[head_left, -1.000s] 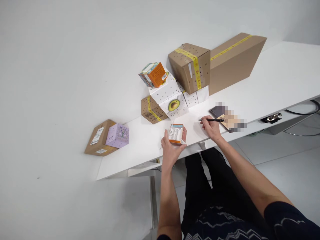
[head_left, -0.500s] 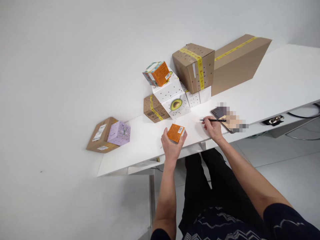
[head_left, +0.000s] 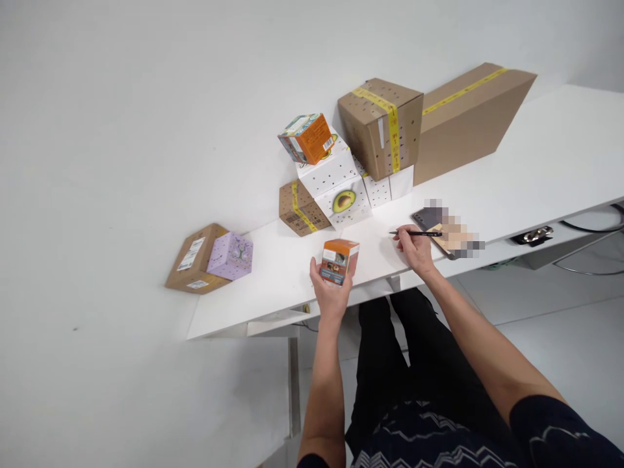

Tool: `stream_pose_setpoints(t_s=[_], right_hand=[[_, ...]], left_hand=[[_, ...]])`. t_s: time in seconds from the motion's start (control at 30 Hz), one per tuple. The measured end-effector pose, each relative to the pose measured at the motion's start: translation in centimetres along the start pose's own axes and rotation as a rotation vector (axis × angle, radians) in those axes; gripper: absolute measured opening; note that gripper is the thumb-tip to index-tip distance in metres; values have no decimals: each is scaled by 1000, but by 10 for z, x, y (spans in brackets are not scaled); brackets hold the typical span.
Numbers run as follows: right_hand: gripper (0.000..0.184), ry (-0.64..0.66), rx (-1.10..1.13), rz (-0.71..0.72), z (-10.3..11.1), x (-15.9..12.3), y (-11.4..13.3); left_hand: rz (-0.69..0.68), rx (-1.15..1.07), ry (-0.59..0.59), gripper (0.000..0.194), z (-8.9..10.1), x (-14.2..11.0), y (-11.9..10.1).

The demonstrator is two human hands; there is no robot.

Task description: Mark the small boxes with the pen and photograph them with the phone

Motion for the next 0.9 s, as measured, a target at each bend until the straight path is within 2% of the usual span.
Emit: stream_pose_setpoints(t_s=[0.2, 0.47, 0.63, 0.7, 0.8, 0.9], right_hand=[[28, -10, 24, -16, 0, 0, -3], [29, -7, 20, -26, 0, -1, 1], [30, -24, 95, -51, -1, 1, 3], [31, -42, 174, -77, -4, 2, 10], [30, -38, 287, -81, -13, 2, 37], [24, 87, 319, -62, -30, -1, 71]], left_hand=[[-25, 76, 13, 87, -1, 9, -11], [-20, 12, 54, 88, -8, -12, 2], [-135, 127, 69, 83, -15, -21, -9], [-170, 176, 67, 74, -21, -24, -18], [-210, 197, 55, 60, -31, -29, -27], [-276, 176, 58, 54, -40, -32, -30]])
Point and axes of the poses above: each hand's wrist, its own x-axis towards the middle knuckle, its own z-axis out of the back of the hand, y = z × x, the point moved 1 cm from there along x, towards the middle knuckle, and after that the axes turned 9 degrees about x, right-handed, at the moved point
